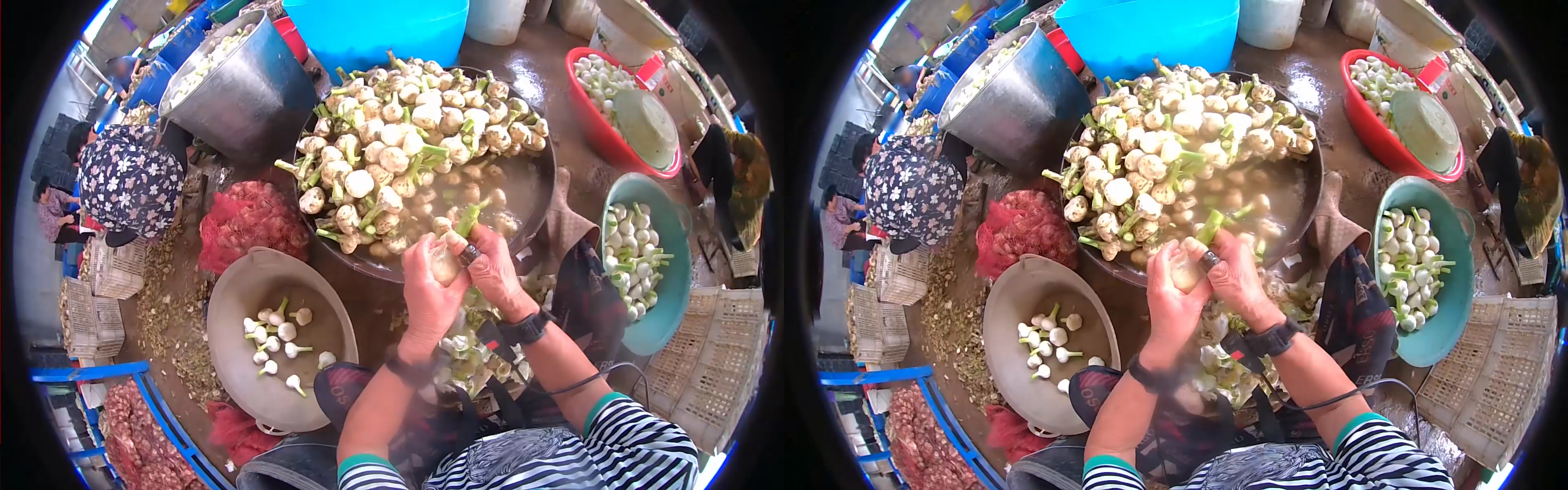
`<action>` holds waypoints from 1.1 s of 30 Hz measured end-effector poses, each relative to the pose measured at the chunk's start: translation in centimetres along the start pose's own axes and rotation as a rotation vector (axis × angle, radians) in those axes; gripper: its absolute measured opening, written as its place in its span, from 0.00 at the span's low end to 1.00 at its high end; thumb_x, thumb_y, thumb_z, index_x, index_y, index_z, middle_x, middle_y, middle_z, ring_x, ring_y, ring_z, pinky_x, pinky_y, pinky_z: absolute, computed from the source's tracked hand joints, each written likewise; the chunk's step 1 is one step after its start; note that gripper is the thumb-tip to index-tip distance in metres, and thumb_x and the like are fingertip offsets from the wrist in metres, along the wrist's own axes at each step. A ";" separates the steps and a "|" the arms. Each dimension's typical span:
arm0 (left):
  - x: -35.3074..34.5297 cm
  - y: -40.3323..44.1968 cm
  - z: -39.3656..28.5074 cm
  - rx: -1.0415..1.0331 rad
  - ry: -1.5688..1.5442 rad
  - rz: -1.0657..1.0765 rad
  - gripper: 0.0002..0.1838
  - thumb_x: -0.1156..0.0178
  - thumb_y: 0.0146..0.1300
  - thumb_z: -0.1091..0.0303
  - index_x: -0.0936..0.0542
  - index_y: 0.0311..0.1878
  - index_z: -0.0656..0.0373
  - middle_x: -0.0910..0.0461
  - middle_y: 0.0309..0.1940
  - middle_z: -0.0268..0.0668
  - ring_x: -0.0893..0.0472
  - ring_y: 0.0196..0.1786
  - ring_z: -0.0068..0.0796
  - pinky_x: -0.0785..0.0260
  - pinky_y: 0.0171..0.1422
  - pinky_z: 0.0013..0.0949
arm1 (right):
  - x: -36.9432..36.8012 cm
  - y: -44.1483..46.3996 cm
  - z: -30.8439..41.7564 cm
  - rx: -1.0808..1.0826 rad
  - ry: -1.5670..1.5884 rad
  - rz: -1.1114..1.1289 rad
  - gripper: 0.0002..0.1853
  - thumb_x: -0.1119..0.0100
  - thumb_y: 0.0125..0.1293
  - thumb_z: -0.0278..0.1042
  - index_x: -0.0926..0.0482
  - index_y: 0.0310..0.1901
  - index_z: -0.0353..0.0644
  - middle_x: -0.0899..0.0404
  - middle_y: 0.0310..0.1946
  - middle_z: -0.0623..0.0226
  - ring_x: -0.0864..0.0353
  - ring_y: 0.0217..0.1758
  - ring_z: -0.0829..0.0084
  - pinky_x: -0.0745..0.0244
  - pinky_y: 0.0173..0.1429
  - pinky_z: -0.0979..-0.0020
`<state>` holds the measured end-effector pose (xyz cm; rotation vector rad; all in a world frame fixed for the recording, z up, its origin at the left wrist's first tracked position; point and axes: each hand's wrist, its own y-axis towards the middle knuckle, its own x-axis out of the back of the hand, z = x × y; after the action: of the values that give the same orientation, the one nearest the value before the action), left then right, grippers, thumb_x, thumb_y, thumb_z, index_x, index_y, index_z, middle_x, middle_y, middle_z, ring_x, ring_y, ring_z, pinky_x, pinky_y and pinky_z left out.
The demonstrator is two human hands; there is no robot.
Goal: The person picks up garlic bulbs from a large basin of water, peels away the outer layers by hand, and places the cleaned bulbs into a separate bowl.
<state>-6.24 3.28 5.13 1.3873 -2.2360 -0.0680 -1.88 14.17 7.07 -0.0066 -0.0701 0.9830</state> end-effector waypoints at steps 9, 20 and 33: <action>2.8 -0.4 0.0 0.432 -0.718 0.324 0.35 0.32 0.48 0.75 0.36 0.61 0.61 0.29 0.50 0.37 0.26 0.49 0.29 0.28 0.51 0.31 | 2.9 -2.5 1.3 0.165 -0.181 0.207 0.14 0.49 0.66 0.29 0.24 0.50 0.31 0.23 0.47 0.65 0.27 0.48 0.81 0.31 0.52 0.76; 2.3 -0.3 2.1 0.595 -0.694 0.096 0.26 0.42 0.63 0.54 0.28 0.52 0.69 0.20 0.40 0.43 0.18 0.37 0.31 0.22 0.39 0.33 | 0.8 -4.4 1.2 -0.031 0.191 -0.204 0.09 0.49 0.63 0.19 0.20 0.42 0.31 0.23 0.36 0.72 0.28 0.41 0.83 0.32 0.45 0.80; 3.5 -1.2 1.8 0.618 -1.388 0.441 0.20 0.48 0.57 0.53 0.22 0.42 0.60 0.21 0.39 0.43 0.20 0.36 0.37 0.26 0.31 0.37 | 4.6 -4.2 -4.2 -0.436 0.873 -0.280 0.10 0.62 0.63 0.24 0.28 0.36 0.45 0.24 0.30 0.69 0.24 0.29 0.71 0.27 0.29 0.70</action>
<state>-7.26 -0.66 4.53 1.1694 -3.9470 -0.2692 4.45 15.81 3.34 -0.8005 0.5059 0.6030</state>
